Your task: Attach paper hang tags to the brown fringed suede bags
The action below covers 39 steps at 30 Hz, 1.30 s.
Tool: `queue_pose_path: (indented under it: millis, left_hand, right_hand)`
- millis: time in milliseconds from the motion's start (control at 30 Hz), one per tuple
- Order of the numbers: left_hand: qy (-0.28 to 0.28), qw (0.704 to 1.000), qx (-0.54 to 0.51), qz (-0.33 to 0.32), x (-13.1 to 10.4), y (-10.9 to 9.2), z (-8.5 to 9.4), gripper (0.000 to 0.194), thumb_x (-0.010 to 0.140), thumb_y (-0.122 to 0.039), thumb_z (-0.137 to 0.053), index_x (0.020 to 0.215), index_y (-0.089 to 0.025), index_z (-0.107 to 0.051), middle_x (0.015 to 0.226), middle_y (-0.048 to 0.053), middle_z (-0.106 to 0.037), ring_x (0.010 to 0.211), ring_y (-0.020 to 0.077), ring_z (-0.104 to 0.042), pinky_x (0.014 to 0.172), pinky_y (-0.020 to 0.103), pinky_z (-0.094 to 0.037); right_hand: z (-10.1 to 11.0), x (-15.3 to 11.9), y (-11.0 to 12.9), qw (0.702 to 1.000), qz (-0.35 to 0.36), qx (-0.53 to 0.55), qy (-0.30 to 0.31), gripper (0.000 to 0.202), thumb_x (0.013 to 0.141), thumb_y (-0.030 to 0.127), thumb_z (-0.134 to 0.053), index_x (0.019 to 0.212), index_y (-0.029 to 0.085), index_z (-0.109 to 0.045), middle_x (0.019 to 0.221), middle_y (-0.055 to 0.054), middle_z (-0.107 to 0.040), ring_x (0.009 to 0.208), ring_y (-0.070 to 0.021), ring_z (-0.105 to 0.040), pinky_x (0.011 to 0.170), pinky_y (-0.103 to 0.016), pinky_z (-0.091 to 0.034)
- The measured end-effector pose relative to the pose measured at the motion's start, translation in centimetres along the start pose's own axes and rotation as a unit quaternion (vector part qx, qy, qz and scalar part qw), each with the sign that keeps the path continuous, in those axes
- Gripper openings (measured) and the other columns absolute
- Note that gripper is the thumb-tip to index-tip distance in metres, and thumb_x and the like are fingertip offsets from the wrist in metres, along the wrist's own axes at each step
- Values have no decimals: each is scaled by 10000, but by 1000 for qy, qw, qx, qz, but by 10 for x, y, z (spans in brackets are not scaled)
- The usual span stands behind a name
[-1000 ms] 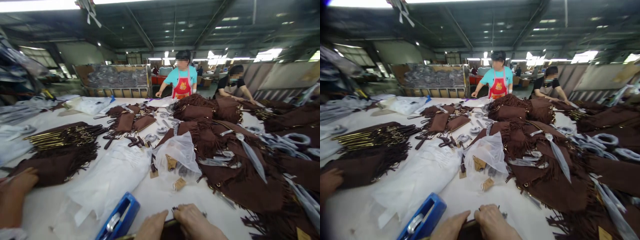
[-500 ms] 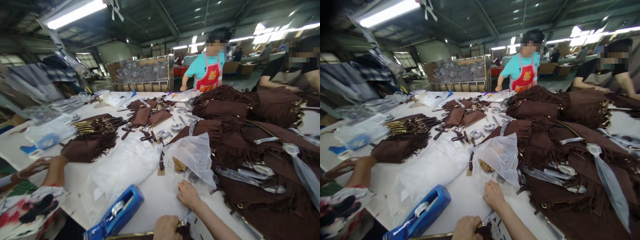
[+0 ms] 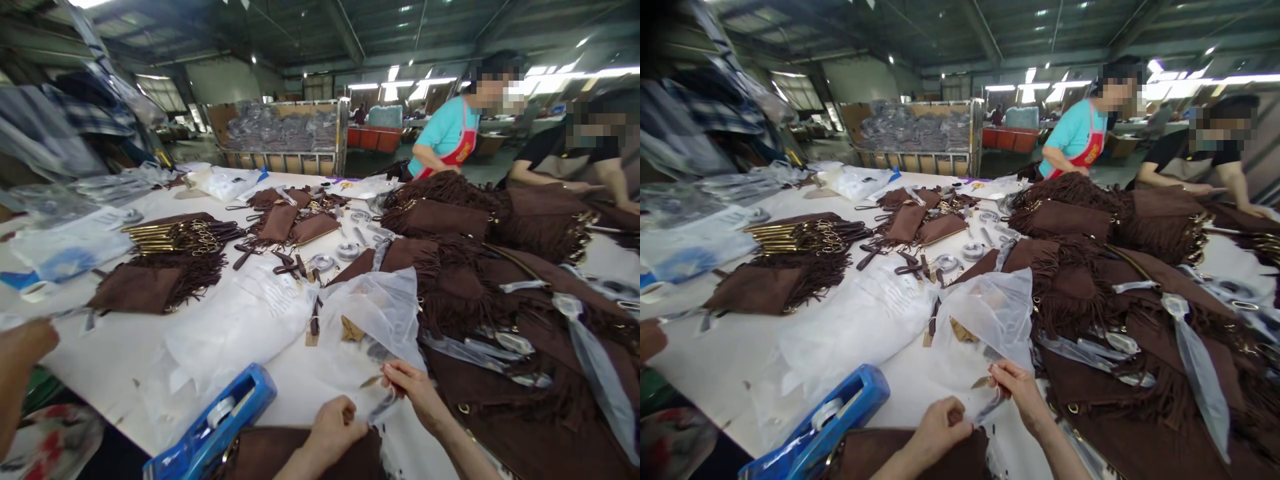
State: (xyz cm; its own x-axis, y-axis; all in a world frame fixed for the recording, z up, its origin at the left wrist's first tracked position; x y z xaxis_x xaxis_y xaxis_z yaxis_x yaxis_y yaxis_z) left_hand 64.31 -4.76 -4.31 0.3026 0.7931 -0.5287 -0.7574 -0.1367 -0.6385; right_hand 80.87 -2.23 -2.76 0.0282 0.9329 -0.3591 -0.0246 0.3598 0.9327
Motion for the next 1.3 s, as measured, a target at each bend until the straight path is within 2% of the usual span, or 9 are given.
queue_pose_path:
  millis: [133,367,567,633,733,800,1033,1200,1300]
  left_hand:
    - [-133,977,-120,-112,2,-33,45,287,709,-199,-491,972,-141,-592,905,53,-627,789,153,-560,746,267,-427]
    - [-47,952,-279,-115,20,-58,28,214,651,-167,-484,836,-131,-586,663,7,-592,511,108,-485,518,238,-399]
    - [-150,944,-279,-92,8,-44,45,209,683,-293,-444,798,-157,-553,615,-19,-510,526,118,-469,541,252,-391]
    - [-150,937,-306,-80,4,-41,43,207,678,-334,-431,744,-171,-540,598,-19,-510,521,125,-483,530,255,-397]
    - [-162,926,-332,-77,0,-44,41,258,681,-351,-422,808,-174,-561,590,-20,-537,555,137,-524,589,265,-416]
    - [-145,925,-342,-78,-1,-49,39,275,671,-376,-442,800,-171,-572,534,-29,-517,543,138,-516,577,260,-402]
    - [16,904,-424,-56,-1,-74,14,454,668,-592,-514,667,-142,-578,426,-45,-431,394,83,-351,424,221,-242]
    - [18,893,-449,-16,1,-70,10,311,498,-412,-694,536,-130,-571,470,-45,-451,461,63,-332,472,211,-248]
    - [-13,902,-432,-21,3,-64,20,253,526,-385,-656,520,-139,-596,494,-26,-491,507,90,-392,531,235,-322]
  right_hand:
    - [-9,-9,12,999,-10,50,19,419,654,567,-640,730,155,-652,586,0,-615,479,-100,-473,470,-232,-280]
    - [-22,-18,22,994,-14,98,37,389,664,537,-660,678,148,-636,603,2,-621,479,-84,-508,454,-205,-306]
    - [-10,-31,38,995,90,-32,-2,378,804,489,-534,951,168,-671,846,-80,-712,754,-187,-658,683,-296,-523]
    - [-10,-44,53,959,219,-174,-37,307,855,371,-496,1057,189,-640,983,-84,-698,893,-199,-652,785,-305,-531]
    - [-23,-79,70,821,441,-351,-93,415,847,139,-459,1255,196,-509,1129,-82,-645,1038,-188,-599,879,-287,-503]
    - [-30,-97,69,740,520,-408,-127,543,820,40,-404,1348,163,-388,1156,-100,-628,1090,-188,-566,901,-296,-491]
    - [-37,-111,67,668,596,-428,-125,522,831,50,-367,1352,93,-371,1047,-146,-672,1083,-204,-574,841,-286,-524]
    - [-45,-110,52,681,618,-381,-96,446,849,69,-370,1278,114,-482,1011,-117,-690,1029,-201,-606,831,-282,-529]
    - [-41,-107,43,757,559,-322,-106,381,840,114,-437,1182,209,-576,1050,-85,-677,1014,-207,-613,822,-290,-532]
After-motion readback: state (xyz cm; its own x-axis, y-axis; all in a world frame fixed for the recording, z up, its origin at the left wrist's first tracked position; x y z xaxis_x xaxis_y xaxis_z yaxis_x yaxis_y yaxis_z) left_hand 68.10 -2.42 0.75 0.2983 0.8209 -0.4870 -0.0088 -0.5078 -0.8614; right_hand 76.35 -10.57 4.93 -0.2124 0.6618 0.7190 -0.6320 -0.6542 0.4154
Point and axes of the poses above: each hand's wrist, its own x-axis towards the middle knuckle, its own z-axis out of the back of the hand, y = z × x, the point moved 8 cm from there along x, towards the middle knuckle
